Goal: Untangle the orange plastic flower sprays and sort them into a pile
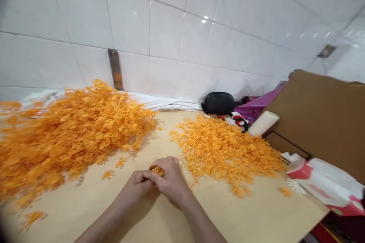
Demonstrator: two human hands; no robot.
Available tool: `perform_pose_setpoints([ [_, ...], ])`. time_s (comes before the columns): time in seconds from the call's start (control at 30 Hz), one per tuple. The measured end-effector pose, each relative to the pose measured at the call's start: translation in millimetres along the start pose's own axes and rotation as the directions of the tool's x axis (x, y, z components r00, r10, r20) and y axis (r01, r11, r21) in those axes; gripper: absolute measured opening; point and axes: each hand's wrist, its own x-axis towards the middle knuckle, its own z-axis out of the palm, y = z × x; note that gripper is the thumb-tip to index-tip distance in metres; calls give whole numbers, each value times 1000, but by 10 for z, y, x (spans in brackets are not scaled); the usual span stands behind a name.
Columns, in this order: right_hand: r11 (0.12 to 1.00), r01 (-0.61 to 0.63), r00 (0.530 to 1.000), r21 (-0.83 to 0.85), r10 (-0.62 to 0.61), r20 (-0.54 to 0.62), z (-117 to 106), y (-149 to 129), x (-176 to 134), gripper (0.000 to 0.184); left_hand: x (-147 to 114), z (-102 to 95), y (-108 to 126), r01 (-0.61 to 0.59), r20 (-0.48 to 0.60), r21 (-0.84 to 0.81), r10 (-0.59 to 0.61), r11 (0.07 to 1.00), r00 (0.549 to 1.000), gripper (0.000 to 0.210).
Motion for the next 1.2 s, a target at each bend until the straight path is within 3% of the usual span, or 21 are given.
perform_pose_setpoints([
  [0.1,996,5,998,-94,-11,-61,54,14,-14,19,24,-10,-19,-11,48,-3,11,1000,999,28],
  [0.2,987,13,983,-163,-42,-178,131,-4,-15,21,23,-23,-16,-43,27,6,43,999,999,35],
  [0.3,989,-14,928,-150,-43,-370,58,61,5,23,-17,-25,9,-35,9,79,34,996,999,39],
  [0.37,994,-104,821,-36,66,-567,-129,210,23,26,-60,-12,45,-6,-2,153,6,988,1000,37],
  [0.43,953,-237,601,190,298,-742,-367,423,32,27,-100,8,92,11,-32,218,-4,976,999,35],
  [0.47,939,-247,510,238,335,-793,-474,534,31,28,-115,19,116,11,-53,237,2,971,999,35],
  [0.53,932,-261,449,251,347,-823,-617,726,22,32,-133,36,151,1,-94,258,24,966,995,34],
  [0.63,912,-398,517,101,313,-797,-633,889,13,34,-139,44,157,-32,-129,281,71,959,989,34],
  [0.73,797,-594,576,-110,326,-750,-525,929,33,30,-146,35,127,-88,-118,327,133,941,984,34],
  [0.87,698,-637,666,-326,287,-688,-383,918,69,30,-180,31,108,-210,-108,485,296,849,949,28],
  [0.97,677,-620,715,-397,279,-641,-324,910,73,26,-205,41,94,-246,-83,711,426,659,901,37],
  [1.03,671,-622,721,-402,291,-629,-307,913,66,24,-204,41,64,-207,-37,844,439,495,898,47],
  [1.2,716,-636,674,-290,332,-660,-318,950,58,25,-176,52,-6,-78,16,987,401,139,916,34],
])
